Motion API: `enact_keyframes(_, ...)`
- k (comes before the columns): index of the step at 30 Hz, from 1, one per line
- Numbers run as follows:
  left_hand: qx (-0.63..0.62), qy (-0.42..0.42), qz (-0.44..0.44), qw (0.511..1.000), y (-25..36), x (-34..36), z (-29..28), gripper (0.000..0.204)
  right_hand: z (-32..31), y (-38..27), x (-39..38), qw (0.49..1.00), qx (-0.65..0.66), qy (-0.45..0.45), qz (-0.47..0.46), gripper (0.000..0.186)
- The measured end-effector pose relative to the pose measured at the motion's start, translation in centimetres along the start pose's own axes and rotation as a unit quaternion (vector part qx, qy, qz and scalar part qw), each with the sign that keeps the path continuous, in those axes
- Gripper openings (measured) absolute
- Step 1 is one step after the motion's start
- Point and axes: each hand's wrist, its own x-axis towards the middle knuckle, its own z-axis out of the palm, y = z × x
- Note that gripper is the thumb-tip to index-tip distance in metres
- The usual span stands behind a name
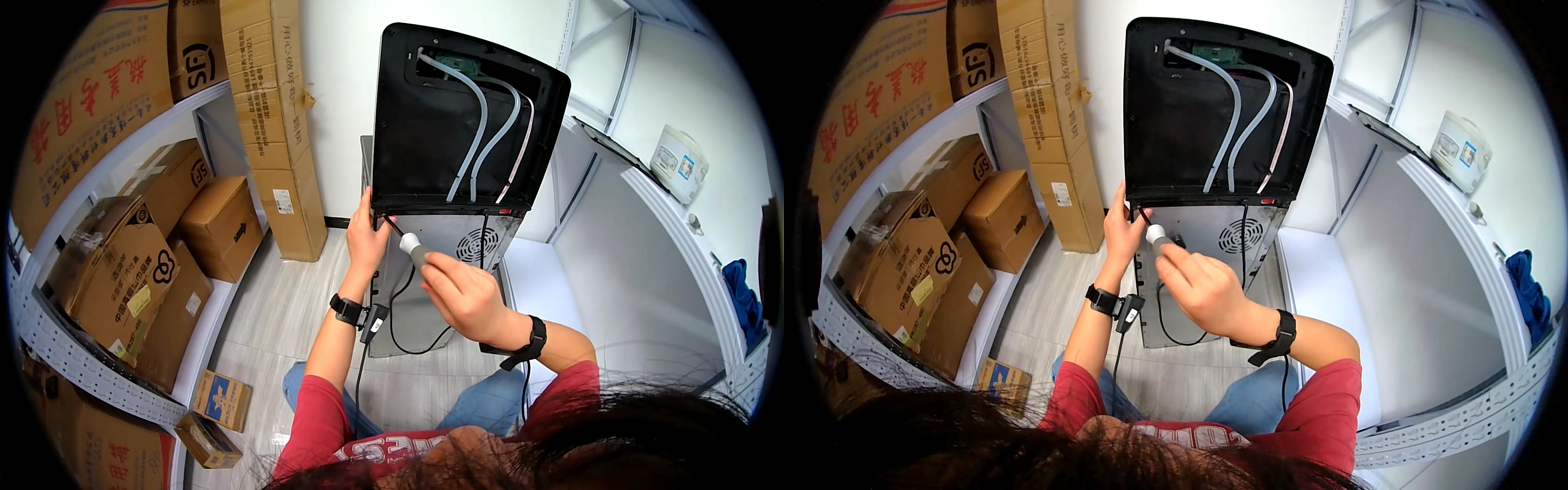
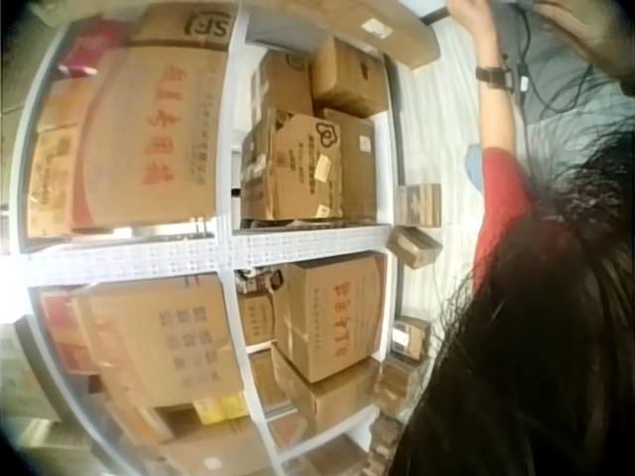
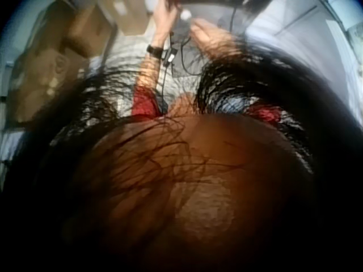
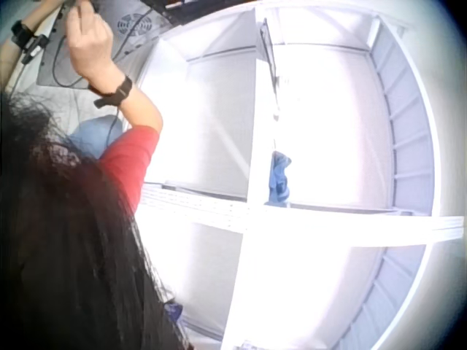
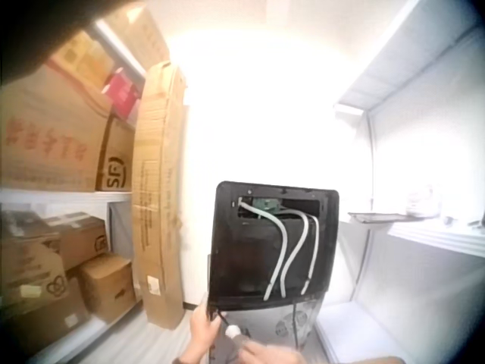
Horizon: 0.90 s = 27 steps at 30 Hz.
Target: The person uses a screwdriver to remove and reinsert screws on the back panel of a water dispenser. They repeatedly loosen and tighten the same screws while seated on the floor in a storage area.
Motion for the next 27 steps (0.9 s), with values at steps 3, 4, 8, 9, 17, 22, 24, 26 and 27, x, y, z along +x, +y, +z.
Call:
enact_keyframes(3, -0.013, -0.009, -0.027, 1.0, 0.3, 0.2, -0.4, 0.069, -0.1, 0.2, 1.0, 0.995, -0.034, -0.007, -0.095, 0.02)
enact_keyframes(4, -0.021, -0.023, -0.039, 0.999, 0.5, 0.3, -0.6, 0.068, -0.1, 0.2, 0.9, 0.996, -0.025, -0.007, -0.091, 0.019)
enact_keyframes(8, -0.04, -0.041, -0.045, 0.997, 0.3, 0.6, -1.0, 0.062, 0.6, 0.4, 0.5, 0.995, -0.007, 0.011, -0.097, 0.021)
enact_keyframes(9, -0.041, -0.043, -0.043, 0.997, 0.5, 0.7, -1.2, 0.062, 1.1, 0.5, 0.4, 0.995, 0.011, 0.032, -0.092, 0.025)
enact_keyframes(17, -0.03, -0.052, -0.033, 0.998, 0.2, 0.8, -1.1, 0.064, -0.1, 0.0, 1.2, 0.991, -0.001, -0.008, -0.132, 0.032)
enact_keyframes(22, -0.013, -0.054, -0.034, 0.998, -0.4, 0.9, -1.0, 0.064, -0.6, -0.3, 0.9, 0.994, 0.012, -0.095, -0.059, 0.026)
enact_keyframes(24, -0.012, -0.054, -0.036, 0.998, -0.5, 0.9, -0.8, 0.064, -0.4, -0.5, 0.4, 0.994, 0.039, -0.098, -0.008, 0.025)
enact_keyframes(26, -0.017, -0.055, -0.039, 0.998, -0.5, 0.8, -0.7, 0.064, 0.2, -0.3, 0.3, 0.996, 0.066, -0.056, -0.015, 0.026)
enact_keyframes(27, -0.015, -0.057, -0.04, 0.997, -0.5, 0.8, -0.8, 0.064, 0.3, -0.3, 0.4, 0.996, 0.081, -0.034, -0.018, 0.026)
